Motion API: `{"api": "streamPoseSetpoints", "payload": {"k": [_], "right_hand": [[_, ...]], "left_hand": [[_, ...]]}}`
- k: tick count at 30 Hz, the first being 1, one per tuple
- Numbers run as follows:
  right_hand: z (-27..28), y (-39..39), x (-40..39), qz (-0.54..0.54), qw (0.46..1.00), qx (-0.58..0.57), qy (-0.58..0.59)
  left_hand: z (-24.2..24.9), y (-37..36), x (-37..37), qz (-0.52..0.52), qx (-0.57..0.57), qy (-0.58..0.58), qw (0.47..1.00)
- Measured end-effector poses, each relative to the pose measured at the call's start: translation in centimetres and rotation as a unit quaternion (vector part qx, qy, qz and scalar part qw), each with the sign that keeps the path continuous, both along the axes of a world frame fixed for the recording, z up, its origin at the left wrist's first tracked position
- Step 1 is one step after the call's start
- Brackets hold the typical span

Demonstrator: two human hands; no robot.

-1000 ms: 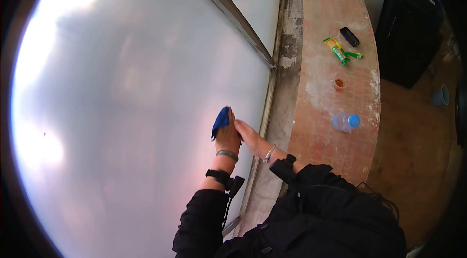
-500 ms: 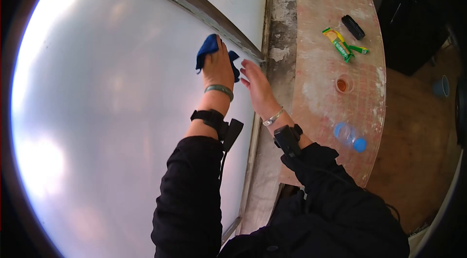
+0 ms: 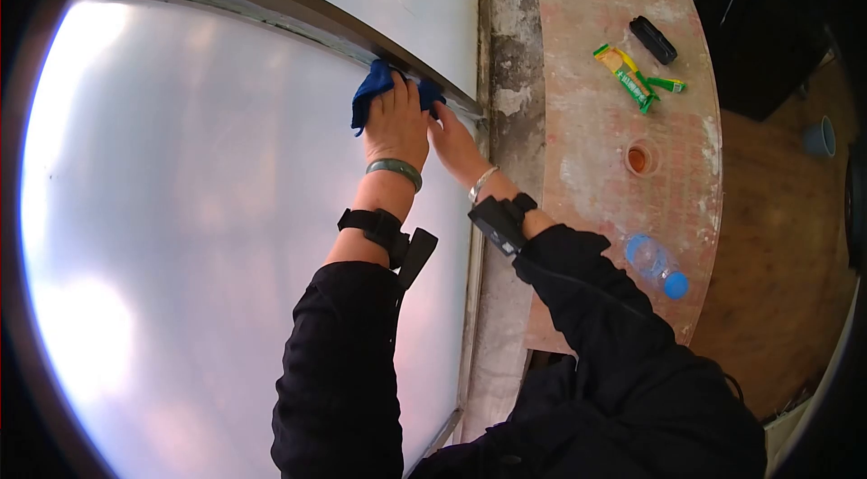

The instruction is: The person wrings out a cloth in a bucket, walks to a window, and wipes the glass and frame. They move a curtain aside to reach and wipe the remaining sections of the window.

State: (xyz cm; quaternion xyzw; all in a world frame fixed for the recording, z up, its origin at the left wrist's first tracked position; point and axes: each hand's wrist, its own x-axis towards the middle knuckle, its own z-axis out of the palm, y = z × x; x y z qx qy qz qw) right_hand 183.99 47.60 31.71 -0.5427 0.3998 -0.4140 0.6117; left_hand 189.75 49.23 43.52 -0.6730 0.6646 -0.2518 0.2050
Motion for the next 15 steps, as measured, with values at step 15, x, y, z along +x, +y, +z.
{"api": "streamPoseSetpoints", "payload": {"k": [15], "right_hand": [[-7.5, 0.3, -0.3, 0.036, 0.991, -0.017, 0.128]], "left_hand": [[-7.4, 2.5, -0.8, 0.088, 0.163, -0.019, 0.983]]}}
